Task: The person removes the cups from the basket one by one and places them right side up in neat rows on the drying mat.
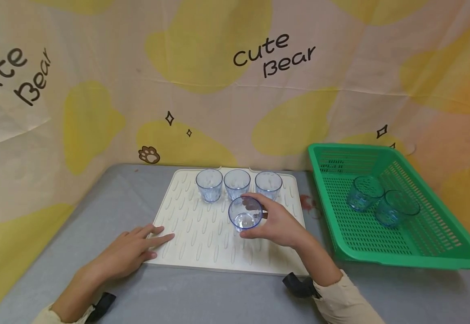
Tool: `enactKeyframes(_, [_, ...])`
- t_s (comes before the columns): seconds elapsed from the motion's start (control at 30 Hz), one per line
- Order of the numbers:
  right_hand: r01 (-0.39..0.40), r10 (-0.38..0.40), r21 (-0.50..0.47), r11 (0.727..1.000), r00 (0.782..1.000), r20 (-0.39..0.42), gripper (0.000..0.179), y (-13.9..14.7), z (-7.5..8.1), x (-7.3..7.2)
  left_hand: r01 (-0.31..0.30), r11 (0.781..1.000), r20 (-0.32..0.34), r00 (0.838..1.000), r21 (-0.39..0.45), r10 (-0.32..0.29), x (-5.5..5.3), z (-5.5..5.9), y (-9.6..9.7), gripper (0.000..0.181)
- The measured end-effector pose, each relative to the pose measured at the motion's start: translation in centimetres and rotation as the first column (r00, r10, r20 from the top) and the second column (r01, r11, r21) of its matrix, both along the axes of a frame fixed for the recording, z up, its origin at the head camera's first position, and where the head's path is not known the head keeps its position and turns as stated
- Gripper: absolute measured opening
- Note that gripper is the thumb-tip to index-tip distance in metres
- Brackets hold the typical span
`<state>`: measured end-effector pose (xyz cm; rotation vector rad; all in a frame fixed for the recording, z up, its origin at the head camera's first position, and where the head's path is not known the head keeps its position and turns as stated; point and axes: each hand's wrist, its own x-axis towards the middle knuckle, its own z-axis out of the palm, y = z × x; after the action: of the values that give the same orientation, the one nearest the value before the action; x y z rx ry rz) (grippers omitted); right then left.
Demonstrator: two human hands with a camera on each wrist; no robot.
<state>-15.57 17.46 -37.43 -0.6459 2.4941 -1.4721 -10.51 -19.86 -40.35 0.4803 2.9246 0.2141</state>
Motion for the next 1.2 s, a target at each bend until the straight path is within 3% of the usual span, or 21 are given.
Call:
enactKeyframes(0.4, [-0.011, 0.012, -0.033, 0.999, 1.0, 0.018, 0.082, -2.2, -0.1, -0.8, 0.001, 1.0, -0.001, 1.0, 0.0, -0.001, 0.0, 0.2, 0.0, 0.054])
enactKeyframes(0.77, [-0.047, 0.054, -0.073, 0.996, 0.994, 0.092, 0.082, -5.4, -1.6, -1.9, 0.003, 1.0, 0.002, 1.0, 0.005, -0.003, 0.1, 0.1, 0.1, 0.054])
enactKeyframes(1.2, [-0.023, 0.029, -0.055, 0.998, 0.993, 0.117, 0.079, -7.9, -3.0, -2.8, 0.04, 0.999, -0.009, 0.999, -0.002, -0.04, 0.1, 0.2, -0.1, 0.054])
